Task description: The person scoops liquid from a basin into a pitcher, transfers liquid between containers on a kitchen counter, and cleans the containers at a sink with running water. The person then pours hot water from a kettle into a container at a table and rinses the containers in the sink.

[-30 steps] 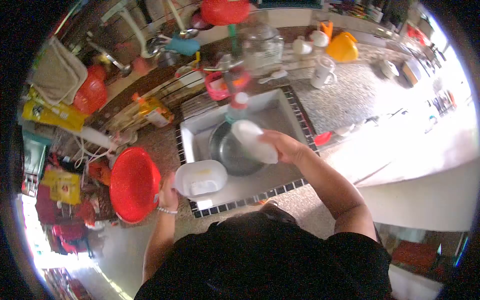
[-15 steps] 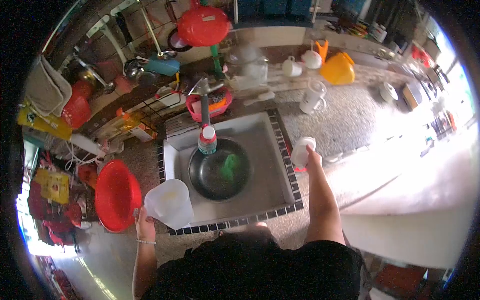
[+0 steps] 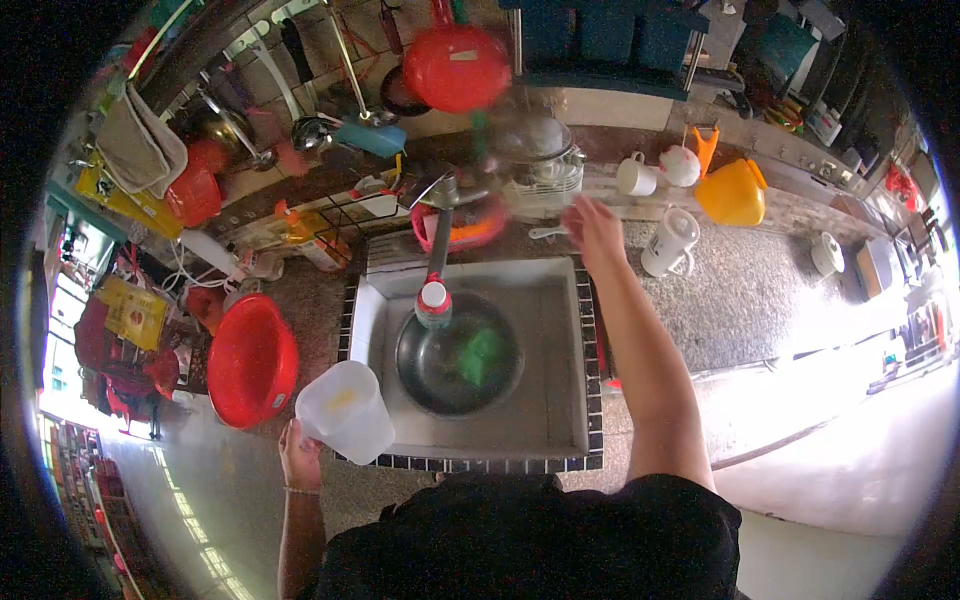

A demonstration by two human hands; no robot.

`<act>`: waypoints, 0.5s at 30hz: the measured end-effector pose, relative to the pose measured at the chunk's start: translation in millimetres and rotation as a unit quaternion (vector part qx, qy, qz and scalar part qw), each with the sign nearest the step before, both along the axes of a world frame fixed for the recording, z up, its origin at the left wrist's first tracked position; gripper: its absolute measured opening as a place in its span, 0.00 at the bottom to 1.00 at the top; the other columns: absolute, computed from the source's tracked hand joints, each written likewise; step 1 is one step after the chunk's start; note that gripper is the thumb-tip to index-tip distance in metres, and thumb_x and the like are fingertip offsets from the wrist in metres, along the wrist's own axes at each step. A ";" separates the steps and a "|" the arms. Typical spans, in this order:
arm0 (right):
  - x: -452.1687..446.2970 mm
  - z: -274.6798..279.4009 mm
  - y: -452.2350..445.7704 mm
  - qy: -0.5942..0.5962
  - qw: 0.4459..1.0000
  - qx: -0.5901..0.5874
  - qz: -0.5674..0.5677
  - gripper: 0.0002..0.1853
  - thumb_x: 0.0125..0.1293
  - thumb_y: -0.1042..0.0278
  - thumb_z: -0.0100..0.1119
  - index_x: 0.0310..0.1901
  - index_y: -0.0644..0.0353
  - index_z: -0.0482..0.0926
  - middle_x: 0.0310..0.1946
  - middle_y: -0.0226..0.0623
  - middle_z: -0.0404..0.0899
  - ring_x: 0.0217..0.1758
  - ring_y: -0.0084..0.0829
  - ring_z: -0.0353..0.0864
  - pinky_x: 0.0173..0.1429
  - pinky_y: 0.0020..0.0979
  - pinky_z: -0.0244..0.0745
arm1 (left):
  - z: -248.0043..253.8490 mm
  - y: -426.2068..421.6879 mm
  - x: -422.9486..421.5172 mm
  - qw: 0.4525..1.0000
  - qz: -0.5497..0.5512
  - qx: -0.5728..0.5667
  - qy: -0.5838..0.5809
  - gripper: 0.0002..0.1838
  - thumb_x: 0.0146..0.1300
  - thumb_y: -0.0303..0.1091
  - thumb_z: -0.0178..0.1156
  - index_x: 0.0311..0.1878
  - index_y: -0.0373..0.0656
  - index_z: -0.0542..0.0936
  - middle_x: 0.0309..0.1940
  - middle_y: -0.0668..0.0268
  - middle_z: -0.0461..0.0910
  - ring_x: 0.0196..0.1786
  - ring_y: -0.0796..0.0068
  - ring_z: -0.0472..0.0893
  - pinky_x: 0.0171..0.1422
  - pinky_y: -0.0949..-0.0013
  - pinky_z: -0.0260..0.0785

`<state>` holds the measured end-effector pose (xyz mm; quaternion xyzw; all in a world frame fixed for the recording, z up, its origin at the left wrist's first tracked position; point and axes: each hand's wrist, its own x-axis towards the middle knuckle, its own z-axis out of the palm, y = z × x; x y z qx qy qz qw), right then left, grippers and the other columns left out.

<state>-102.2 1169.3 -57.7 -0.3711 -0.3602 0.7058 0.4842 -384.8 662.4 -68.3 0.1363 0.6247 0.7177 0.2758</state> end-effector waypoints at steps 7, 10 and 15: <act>-65.8 54.5 58.8 0.114 0.984 -0.135 -0.010 0.11 0.61 0.66 0.64 0.35 0.59 0.71 0.21 0.32 0.69 0.18 0.25 0.64 0.19 0.27 0.57 | 13.4 3.4 17.9 0.998 0.042 -0.031 0.023 0.15 0.67 0.42 0.54 0.32 0.40 0.77 0.24 0.73 0.74 0.26 0.84 0.68 0.31 0.77 0.58; -63.3 47.2 72.7 0.169 0.971 -0.163 0.038 0.08 0.63 0.69 0.61 0.33 0.57 0.71 0.20 0.28 0.65 0.19 0.23 0.60 0.20 0.25 0.54 | 21.3 4.8 26.3 0.998 0.057 -0.035 0.011 0.14 0.67 0.42 0.54 0.32 0.40 0.77 0.24 0.73 0.74 0.26 0.85 0.68 0.31 0.77 0.58; -52.1 57.5 48.9 0.191 0.976 -0.086 0.066 0.07 0.65 0.66 0.59 0.32 0.54 0.71 0.22 0.25 0.63 0.21 0.21 0.59 0.23 0.22 0.52 | 18.7 -0.3 22.9 0.996 0.068 -0.052 0.010 0.13 0.66 0.41 0.54 0.35 0.40 0.78 0.25 0.74 0.74 0.25 0.86 0.66 0.31 0.78 0.58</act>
